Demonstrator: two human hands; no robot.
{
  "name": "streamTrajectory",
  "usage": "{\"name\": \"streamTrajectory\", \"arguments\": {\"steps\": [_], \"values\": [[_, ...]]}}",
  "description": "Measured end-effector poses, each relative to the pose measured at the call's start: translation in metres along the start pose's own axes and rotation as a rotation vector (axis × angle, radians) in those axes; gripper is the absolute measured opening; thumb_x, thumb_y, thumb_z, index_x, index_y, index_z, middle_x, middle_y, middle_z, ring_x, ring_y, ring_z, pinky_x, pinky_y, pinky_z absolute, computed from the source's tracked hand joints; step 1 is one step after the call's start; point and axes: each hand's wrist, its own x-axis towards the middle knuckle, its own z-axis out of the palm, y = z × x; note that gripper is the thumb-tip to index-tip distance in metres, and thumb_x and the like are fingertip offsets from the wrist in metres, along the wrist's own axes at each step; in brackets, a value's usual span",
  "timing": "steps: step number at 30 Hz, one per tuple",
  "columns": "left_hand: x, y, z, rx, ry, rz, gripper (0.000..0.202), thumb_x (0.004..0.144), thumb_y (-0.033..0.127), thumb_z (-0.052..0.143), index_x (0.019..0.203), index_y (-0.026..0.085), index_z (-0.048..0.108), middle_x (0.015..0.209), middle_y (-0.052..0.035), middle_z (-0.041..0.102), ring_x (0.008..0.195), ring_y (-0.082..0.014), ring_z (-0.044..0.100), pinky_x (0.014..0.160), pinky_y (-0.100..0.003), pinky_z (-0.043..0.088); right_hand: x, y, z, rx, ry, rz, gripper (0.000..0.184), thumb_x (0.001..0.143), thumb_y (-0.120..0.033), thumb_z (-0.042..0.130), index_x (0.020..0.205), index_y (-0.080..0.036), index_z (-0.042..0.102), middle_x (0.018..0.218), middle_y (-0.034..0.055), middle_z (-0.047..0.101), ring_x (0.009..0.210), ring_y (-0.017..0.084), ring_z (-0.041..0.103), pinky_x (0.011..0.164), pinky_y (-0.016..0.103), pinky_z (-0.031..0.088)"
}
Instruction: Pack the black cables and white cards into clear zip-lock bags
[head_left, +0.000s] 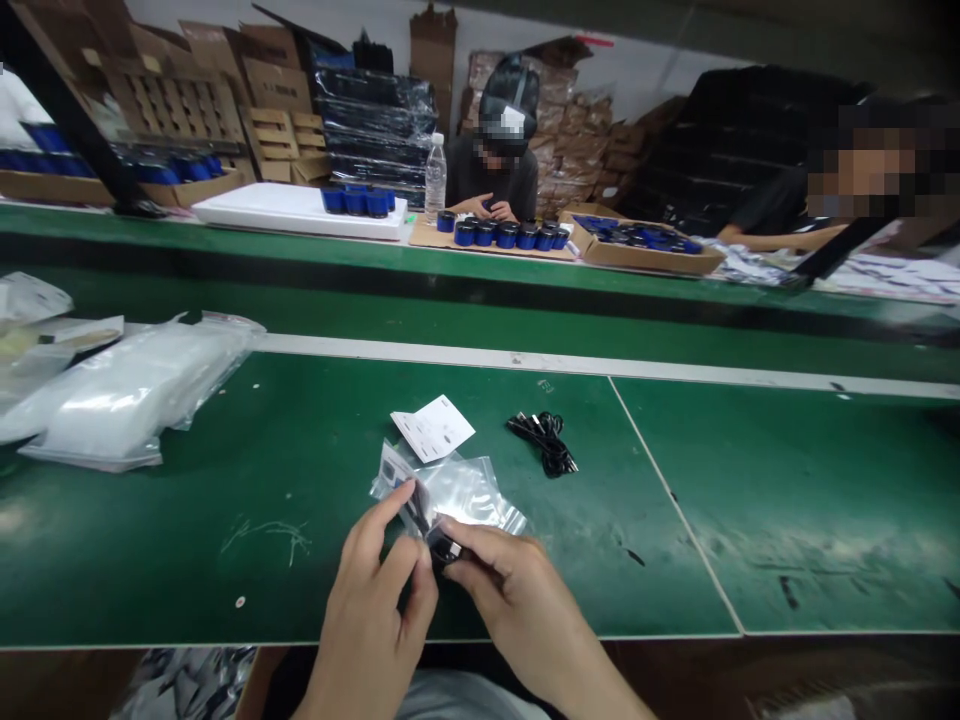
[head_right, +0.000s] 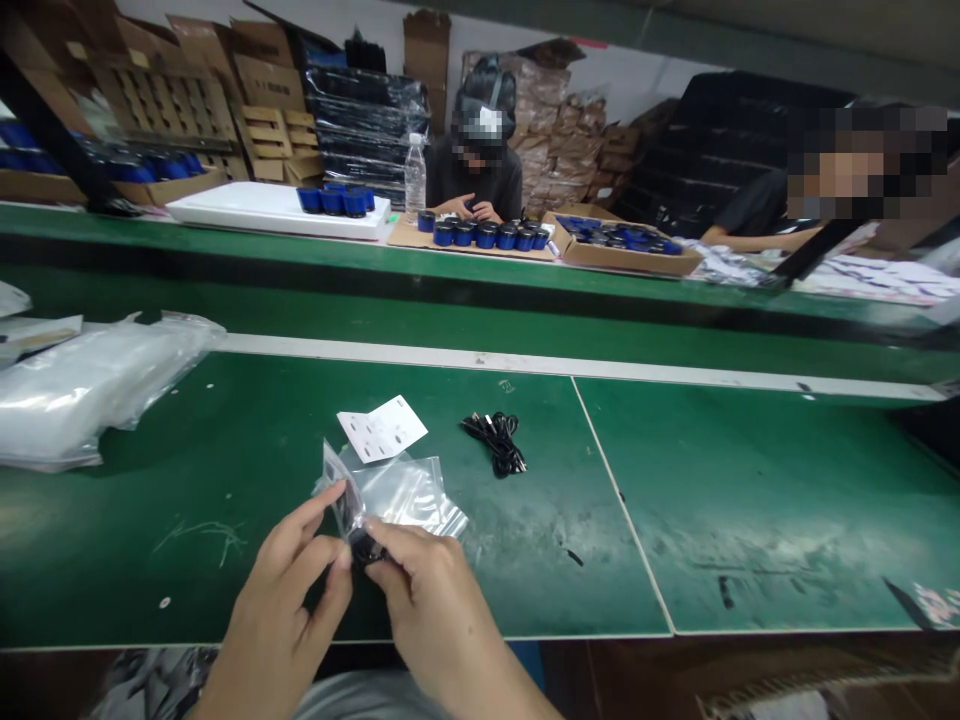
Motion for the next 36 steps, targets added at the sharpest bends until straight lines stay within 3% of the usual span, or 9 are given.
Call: {"name": "streamTrajectory", "arguments": {"steps": [4, 7, 13, 16, 18, 22, 26, 31, 36], "values": [[-0.003, 0.011, 0.000, -0.005, -0.001, 0.059, 0.013, 0.082, 0.006, 0.045, 0.080, 0.019, 0.047, 0.131, -0.0141, 0.036, 0.123, -0.0280, 0.037, 0.091, -0.042, 0.043, 0.001, 0.009, 0.017, -0.163, 0.265, 0.056, 0.010, 0.075, -0.009, 0.061, 0.073, -0.019, 0.065, 0.069, 0.0008, 0.067, 0.063, 0.018, 0.062, 0.061, 0.027, 0.047], [-0.006, 0.021, 0.001, -0.062, 0.018, 0.035, 0.017, 0.081, 0.004, 0.042, 0.075, 0.020, 0.046, 0.134, -0.0127, 0.034, 0.130, -0.0281, 0.029, 0.099, -0.046, 0.035, 0.005, 0.013, 0.021, -0.214, 0.413, 0.143, 0.019, 0.067, -0.008, 0.067, 0.080, -0.018, 0.058, 0.073, 0.0009, 0.062, 0.066, 0.018, 0.059, 0.061, 0.027, 0.045], [0.005, 0.010, -0.018, -0.178, -0.130, 0.005, 0.005, 0.078, 0.022, 0.055, 0.076, 0.023, 0.050, 0.121, -0.0047, 0.058, 0.121, -0.0300, 0.046, 0.105, -0.063, 0.007, 0.010, 0.012, 0.004, -0.037, -0.040, 0.042, 0.018, 0.073, -0.004, 0.058, 0.062, -0.018, 0.056, 0.059, -0.0050, 0.054, 0.055, 0.010, 0.050, 0.052, 0.020, 0.036], [0.019, 0.000, -0.035, -0.271, -0.418, -0.265, 0.040, 0.065, 0.038, 0.070, 0.099, 0.025, 0.054, 0.095, -0.0028, 0.068, 0.090, -0.0278, 0.062, 0.087, -0.048, 0.043, 0.009, 0.004, -0.005, -0.033, -0.092, 0.001, 0.015, 0.073, -0.006, 0.061, 0.066, -0.019, 0.061, 0.064, -0.0039, 0.057, 0.063, 0.012, 0.052, 0.059, 0.022, 0.038], [0.026, -0.001, -0.042, -0.359, -0.503, -0.424, 0.032, 0.070, 0.038, 0.066, 0.098, 0.025, 0.058, 0.078, 0.0019, 0.068, 0.071, -0.0211, 0.062, 0.065, -0.031, 0.048, 0.009, 0.000, -0.008, 0.161, -0.080, 0.096, 0.008, 0.076, -0.012, 0.060, 0.076, -0.019, 0.064, 0.066, -0.0026, 0.060, 0.065, 0.013, 0.056, 0.062, 0.023, 0.042], [0.028, 0.007, -0.041, -0.534, -0.347, -0.602, 0.013, 0.073, 0.036, 0.062, 0.070, 0.023, 0.063, 0.061, 0.0053, 0.060, 0.058, -0.0131, 0.053, 0.054, -0.021, 0.040, 0.006, 0.001, -0.007, 0.447, -0.024, 0.206, 0.019, 0.074, -0.023, 0.067, 0.092, -0.019, 0.063, 0.078, 0.0010, 0.063, 0.072, 0.015, 0.059, 0.067, 0.026, 0.047], [0.024, 0.010, -0.035, -0.673, -0.210, -0.636, 0.020, 0.075, 0.039, 0.061, 0.068, 0.021, 0.063, 0.060, 0.0050, 0.057, 0.054, -0.0111, 0.049, 0.050, -0.019, 0.038, 0.002, 0.006, -0.005, 0.275, 0.046, 0.141, 0.011, 0.079, -0.025, 0.062, 0.073, -0.017, 0.063, 0.069, 0.0004, 0.059, 0.063, 0.013, 0.053, 0.061, 0.024, 0.042], [0.019, 0.002, -0.032, -0.658, -0.213, -0.552, 0.025, 0.084, 0.041, 0.049, 0.079, 0.022, 0.065, 0.065, 0.0029, 0.059, 0.057, -0.0125, 0.052, 0.053, -0.020, 0.039, 0.001, 0.004, -0.009, 0.188, 0.111, 0.051, 0.020, 0.084, -0.027, 0.057, 0.069, -0.016, 0.063, 0.067, 0.0010, 0.057, 0.063, 0.014, 0.052, 0.059, 0.025, 0.040], [0.015, -0.004, -0.030, -0.691, -0.160, -0.582, 0.025, 0.079, 0.039, 0.057, 0.065, 0.020, 0.061, 0.064, 0.0025, 0.056, 0.055, -0.0116, 0.050, 0.049, -0.020, 0.037, 0.003, 0.004, -0.011, 0.155, 0.111, -0.016, 0.019, 0.084, -0.021, 0.056, 0.067, -0.017, 0.061, 0.066, 0.0006, 0.056, 0.063, 0.014, 0.051, 0.060, 0.025, 0.040]]}}
